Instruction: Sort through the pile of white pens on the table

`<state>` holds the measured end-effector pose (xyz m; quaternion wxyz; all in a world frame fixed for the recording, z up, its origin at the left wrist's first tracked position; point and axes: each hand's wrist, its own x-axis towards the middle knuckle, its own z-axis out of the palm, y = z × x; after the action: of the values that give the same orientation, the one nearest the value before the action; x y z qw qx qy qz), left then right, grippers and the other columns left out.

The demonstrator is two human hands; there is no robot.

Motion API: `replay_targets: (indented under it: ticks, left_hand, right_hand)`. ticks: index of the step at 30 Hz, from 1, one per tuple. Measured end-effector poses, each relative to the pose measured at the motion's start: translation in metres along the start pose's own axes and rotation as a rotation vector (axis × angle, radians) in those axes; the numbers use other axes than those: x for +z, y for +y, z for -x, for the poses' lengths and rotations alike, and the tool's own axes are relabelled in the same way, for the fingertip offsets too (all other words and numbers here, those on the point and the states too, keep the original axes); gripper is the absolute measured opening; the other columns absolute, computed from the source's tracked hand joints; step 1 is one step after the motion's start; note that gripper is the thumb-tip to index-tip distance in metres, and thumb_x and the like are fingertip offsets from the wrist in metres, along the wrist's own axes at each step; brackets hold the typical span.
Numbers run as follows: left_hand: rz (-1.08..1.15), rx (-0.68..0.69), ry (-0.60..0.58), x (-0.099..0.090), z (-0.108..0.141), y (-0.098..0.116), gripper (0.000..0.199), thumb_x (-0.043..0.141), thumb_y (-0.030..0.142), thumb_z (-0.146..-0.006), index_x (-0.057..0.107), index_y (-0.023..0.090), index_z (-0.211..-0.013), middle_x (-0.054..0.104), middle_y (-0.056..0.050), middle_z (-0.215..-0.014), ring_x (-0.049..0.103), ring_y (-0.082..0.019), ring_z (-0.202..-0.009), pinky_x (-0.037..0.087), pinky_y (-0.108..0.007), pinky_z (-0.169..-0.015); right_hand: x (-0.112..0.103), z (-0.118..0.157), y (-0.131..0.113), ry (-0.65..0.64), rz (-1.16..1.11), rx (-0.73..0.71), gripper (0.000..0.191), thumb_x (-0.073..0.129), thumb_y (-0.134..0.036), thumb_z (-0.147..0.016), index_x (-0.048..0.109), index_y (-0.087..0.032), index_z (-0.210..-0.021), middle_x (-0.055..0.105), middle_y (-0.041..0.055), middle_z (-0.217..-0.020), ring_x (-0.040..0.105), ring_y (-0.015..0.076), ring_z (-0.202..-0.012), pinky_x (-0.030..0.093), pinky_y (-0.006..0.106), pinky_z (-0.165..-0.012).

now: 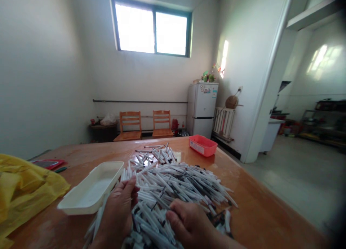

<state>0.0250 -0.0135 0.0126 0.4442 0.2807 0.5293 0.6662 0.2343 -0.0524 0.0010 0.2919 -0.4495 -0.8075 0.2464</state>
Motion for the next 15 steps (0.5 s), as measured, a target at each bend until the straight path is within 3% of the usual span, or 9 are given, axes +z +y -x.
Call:
replay_targets:
  ticks: [4, 6, 10, 13, 15]
  left_hand:
    - [-0.106, 0.026, -0.18, 0.0, -0.001, -0.003, 0.044, 0.078, 0.054, -0.068, 0.067, 0.017, -0.088, 0.065, 0.001, -0.073, 0.054, -0.01, -0.06, 0.043, -0.023, -0.057]
    - [-0.201, 0.055, -0.266, 0.002, 0.001, -0.007, 0.046, 0.074, 0.054, -0.075, 0.069, 0.017, -0.102, 0.07, -0.003, -0.088, 0.06, -0.012, -0.068, 0.045, -0.024, -0.061]
    - [-0.24, 0.077, -0.28, 0.003, 0.002, -0.013, 0.057, 0.069, 0.052, -0.081, 0.06, 0.024, -0.13, 0.065, -0.008, -0.125, 0.067, -0.018, -0.091, 0.048, -0.027, -0.068]
    - [-0.228, 0.07, -0.303, 0.004, 0.007, -0.012, 0.051, 0.069, 0.05, -0.083, 0.064, 0.02, -0.123, 0.067, -0.008, -0.119, 0.064, -0.015, -0.084, 0.047, -0.024, -0.064]
    - [-0.168, -0.008, -0.418, 0.008, 0.015, -0.011, 0.045, 0.069, 0.047, -0.083, 0.067, 0.018, -0.117, 0.069, -0.008, -0.111, 0.061, -0.012, -0.076, 0.045, -0.022, -0.061]
  right_hand:
    - [-0.007, -0.007, 0.01, 0.112, -0.098, 0.074, 0.035, 0.042, -0.044, -0.101, 0.054, -0.02, -0.077, 0.061, 0.0005, -0.072, 0.054, 0.0144, -0.066, 0.03, 0.025, -0.058]
    - [-0.012, -0.011, 0.017, 0.157, -0.115, 0.114, 0.035, 0.043, -0.043, -0.1, 0.053, -0.02, -0.076, 0.059, -0.0001, -0.07, 0.052, 0.0145, -0.066, 0.031, 0.025, -0.059]
    - [-0.015, -0.013, 0.023, 0.172, -0.164, 0.132, 0.035, 0.044, -0.043, -0.1, 0.054, -0.019, -0.077, 0.056, -0.0013, -0.069, 0.051, 0.0142, -0.066, 0.032, 0.025, -0.06]
    - [-0.013, -0.011, 0.019, 0.159, -0.236, 0.085, 0.035, 0.045, -0.043, -0.1, 0.054, -0.019, -0.077, 0.054, -0.0021, -0.07, 0.049, 0.0133, -0.066, 0.033, 0.025, -0.06]
    - [-0.01, -0.01, 0.014, 0.148, -0.292, 0.051, 0.034, 0.047, -0.043, -0.1, 0.056, -0.018, -0.078, 0.054, -0.002, -0.071, 0.048, 0.0129, -0.067, 0.035, 0.024, -0.061]
